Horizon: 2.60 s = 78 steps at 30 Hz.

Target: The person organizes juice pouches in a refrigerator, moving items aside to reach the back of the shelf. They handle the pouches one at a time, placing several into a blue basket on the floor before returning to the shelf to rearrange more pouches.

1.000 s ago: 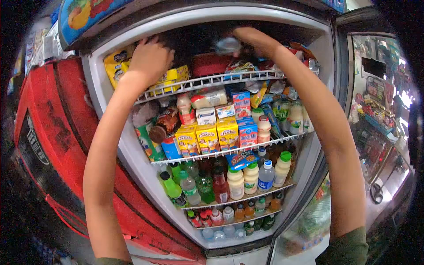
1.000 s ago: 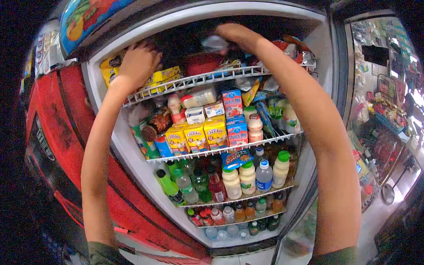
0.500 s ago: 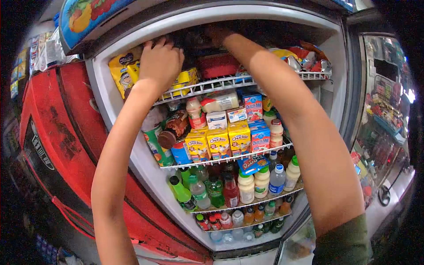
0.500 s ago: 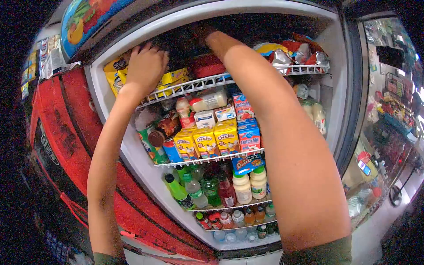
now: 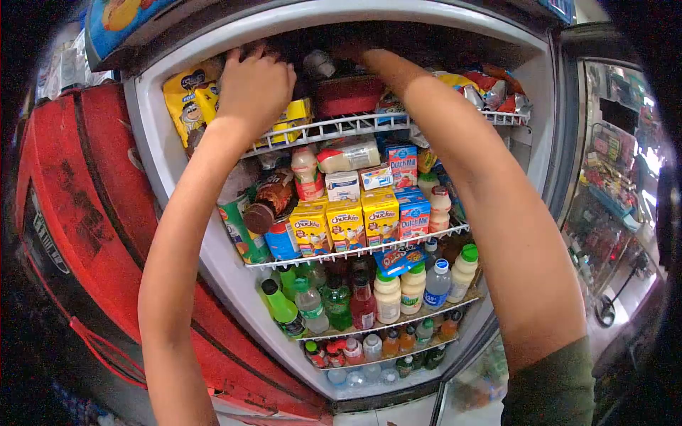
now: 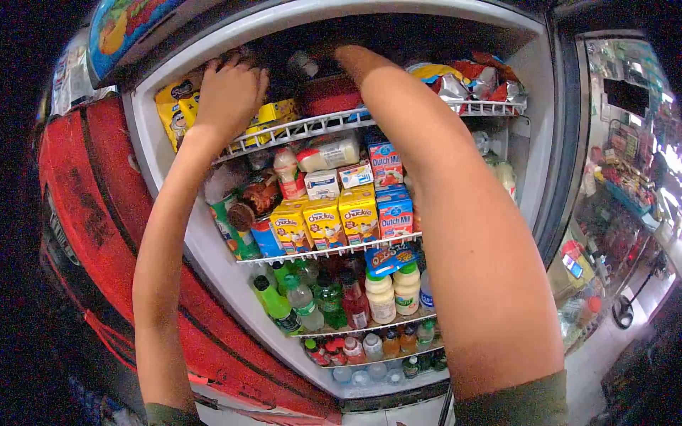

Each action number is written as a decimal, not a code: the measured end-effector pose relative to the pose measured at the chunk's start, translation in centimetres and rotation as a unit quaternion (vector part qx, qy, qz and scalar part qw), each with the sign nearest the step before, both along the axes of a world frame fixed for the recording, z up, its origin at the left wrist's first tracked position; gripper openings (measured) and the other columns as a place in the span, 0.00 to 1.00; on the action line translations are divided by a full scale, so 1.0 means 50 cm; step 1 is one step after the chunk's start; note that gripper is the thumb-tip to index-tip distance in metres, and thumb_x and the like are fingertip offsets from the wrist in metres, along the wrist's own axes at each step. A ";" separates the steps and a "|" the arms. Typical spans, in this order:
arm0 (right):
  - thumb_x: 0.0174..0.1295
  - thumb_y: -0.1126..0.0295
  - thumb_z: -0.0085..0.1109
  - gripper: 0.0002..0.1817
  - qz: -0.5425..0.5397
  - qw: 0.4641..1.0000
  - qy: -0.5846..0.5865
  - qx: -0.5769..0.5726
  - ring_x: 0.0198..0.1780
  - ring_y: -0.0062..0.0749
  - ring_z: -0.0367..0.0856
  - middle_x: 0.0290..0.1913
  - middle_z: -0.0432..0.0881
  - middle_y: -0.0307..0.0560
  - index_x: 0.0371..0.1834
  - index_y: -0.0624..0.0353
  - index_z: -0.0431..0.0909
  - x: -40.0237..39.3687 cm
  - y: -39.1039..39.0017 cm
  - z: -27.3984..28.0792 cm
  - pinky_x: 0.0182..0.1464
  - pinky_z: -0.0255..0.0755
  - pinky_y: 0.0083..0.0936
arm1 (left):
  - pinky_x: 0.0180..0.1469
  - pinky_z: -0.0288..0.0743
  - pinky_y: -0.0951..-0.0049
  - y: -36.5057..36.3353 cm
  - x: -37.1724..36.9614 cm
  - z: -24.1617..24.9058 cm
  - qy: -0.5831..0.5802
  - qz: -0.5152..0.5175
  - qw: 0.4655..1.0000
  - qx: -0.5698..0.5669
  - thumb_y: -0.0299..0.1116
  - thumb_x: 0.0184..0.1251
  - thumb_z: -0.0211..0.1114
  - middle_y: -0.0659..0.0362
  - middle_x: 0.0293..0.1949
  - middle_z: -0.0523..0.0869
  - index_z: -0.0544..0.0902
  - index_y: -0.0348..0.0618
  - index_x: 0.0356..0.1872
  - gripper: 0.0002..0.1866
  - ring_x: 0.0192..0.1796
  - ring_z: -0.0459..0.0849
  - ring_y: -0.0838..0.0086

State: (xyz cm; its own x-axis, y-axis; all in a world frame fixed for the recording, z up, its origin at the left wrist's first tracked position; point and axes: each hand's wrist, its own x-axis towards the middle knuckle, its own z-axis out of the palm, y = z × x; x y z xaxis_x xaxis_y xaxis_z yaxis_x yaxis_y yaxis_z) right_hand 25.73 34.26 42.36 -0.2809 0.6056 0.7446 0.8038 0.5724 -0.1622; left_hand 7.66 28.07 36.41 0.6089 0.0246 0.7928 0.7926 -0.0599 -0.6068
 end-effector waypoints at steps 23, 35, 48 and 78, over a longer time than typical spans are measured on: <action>0.58 0.54 0.62 0.32 -0.176 0.939 -0.242 0.168 0.65 0.47 0.70 0.66 0.72 0.54 0.65 0.55 0.71 0.161 0.077 0.031 0.68 0.62 0.45 | 0.61 0.65 0.48 0.008 -0.007 0.004 0.003 -0.051 0.999 0.018 0.39 0.72 0.49 0.51 0.40 0.87 0.85 0.40 0.32 0.18 0.53 0.81 0.57; 0.58 0.53 0.62 0.33 -0.157 0.929 -0.254 0.218 0.65 0.47 0.70 0.65 0.72 0.55 0.65 0.56 0.71 0.048 0.024 0.029 0.68 0.62 0.45 | 0.60 0.66 0.47 -0.019 0.000 0.012 0.050 0.034 0.997 -0.055 0.37 0.65 0.52 0.53 0.35 0.87 0.86 0.50 0.31 0.13 0.48 0.83 0.58; 0.58 0.53 0.63 0.33 -0.132 0.931 -0.275 0.200 0.64 0.47 0.71 0.65 0.72 0.56 0.65 0.57 0.70 0.125 0.007 -0.091 0.69 0.61 0.45 | 0.60 0.68 0.47 0.007 -0.006 0.011 0.034 -0.037 0.997 -0.066 0.40 0.68 0.51 0.49 0.33 0.87 0.86 0.42 0.27 0.18 0.43 0.85 0.55; 0.58 0.59 0.63 0.24 -0.078 0.917 -0.346 -0.184 0.53 0.45 0.81 0.50 0.84 0.54 0.55 0.60 0.80 0.161 -0.232 0.006 0.59 0.70 0.35 | 0.52 0.75 0.52 -0.024 0.012 0.028 0.016 0.045 0.986 -0.159 0.40 0.67 0.55 0.49 0.33 0.87 0.86 0.42 0.28 0.16 0.40 0.86 0.54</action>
